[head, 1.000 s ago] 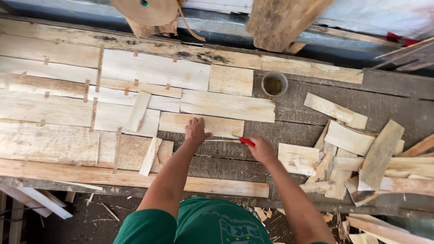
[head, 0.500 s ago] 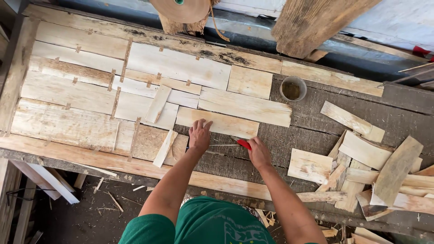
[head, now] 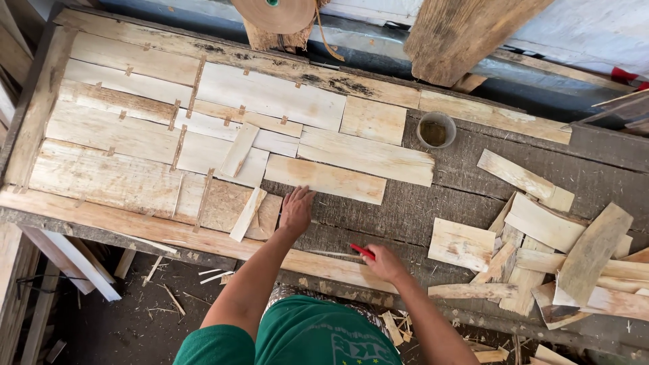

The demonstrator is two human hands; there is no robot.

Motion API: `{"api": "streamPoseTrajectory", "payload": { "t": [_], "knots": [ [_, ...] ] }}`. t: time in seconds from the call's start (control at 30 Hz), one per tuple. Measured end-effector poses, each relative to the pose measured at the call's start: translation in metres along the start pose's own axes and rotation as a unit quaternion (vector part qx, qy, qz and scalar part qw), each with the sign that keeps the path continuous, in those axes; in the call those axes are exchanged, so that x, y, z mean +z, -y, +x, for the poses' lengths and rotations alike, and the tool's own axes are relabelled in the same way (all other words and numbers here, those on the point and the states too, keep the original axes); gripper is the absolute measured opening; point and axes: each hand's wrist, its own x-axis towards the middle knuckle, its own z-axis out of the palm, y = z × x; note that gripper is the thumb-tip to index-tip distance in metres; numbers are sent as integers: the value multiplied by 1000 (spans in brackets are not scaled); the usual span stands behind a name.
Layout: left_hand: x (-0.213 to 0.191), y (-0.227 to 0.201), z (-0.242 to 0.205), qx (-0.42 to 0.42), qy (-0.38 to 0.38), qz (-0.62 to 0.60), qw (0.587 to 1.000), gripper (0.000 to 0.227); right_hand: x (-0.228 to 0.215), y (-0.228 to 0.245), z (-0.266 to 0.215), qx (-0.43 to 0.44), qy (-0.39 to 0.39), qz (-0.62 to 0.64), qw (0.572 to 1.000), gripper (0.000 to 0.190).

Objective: Trimming thin wooden slats with a utility knife to fit them onto a larger surface.

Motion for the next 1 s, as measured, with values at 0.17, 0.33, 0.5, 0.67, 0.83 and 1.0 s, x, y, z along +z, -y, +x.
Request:
{"api": "streamPoseTrajectory", "payload": {
  "t": [0.17, 0.33, 0.5, 0.67, 0.83, 1.0],
  "knots": [
    [18, -7, -28, 15, -22, -2, 1000, 41, 27, -19, -20, -70, 4, -21, 997, 21],
    [22, -12, -50, 24, -40, -1, 999, 45, 38, -22, -36, -145, 20, -26, 989, 27],
    [8, -10, -57, 46, -77, -8, 996, 39, 31, 2, -50, -89, 37, -70, 993, 31],
    [-9, 5, -54, 60, -102, -32, 992, 36, 27, 23, -45, -100, -36, -4, 994, 29],
    [-41, 28, -45, 74, -120, -16, 990, 36, 29, 59, -29, -54, -63, 30, 996, 29],
    [-78, 76, -25, 78, -114, -19, 990, 43, 52, 84, 15, -132, -152, 114, 973, 28]
  ]
}}
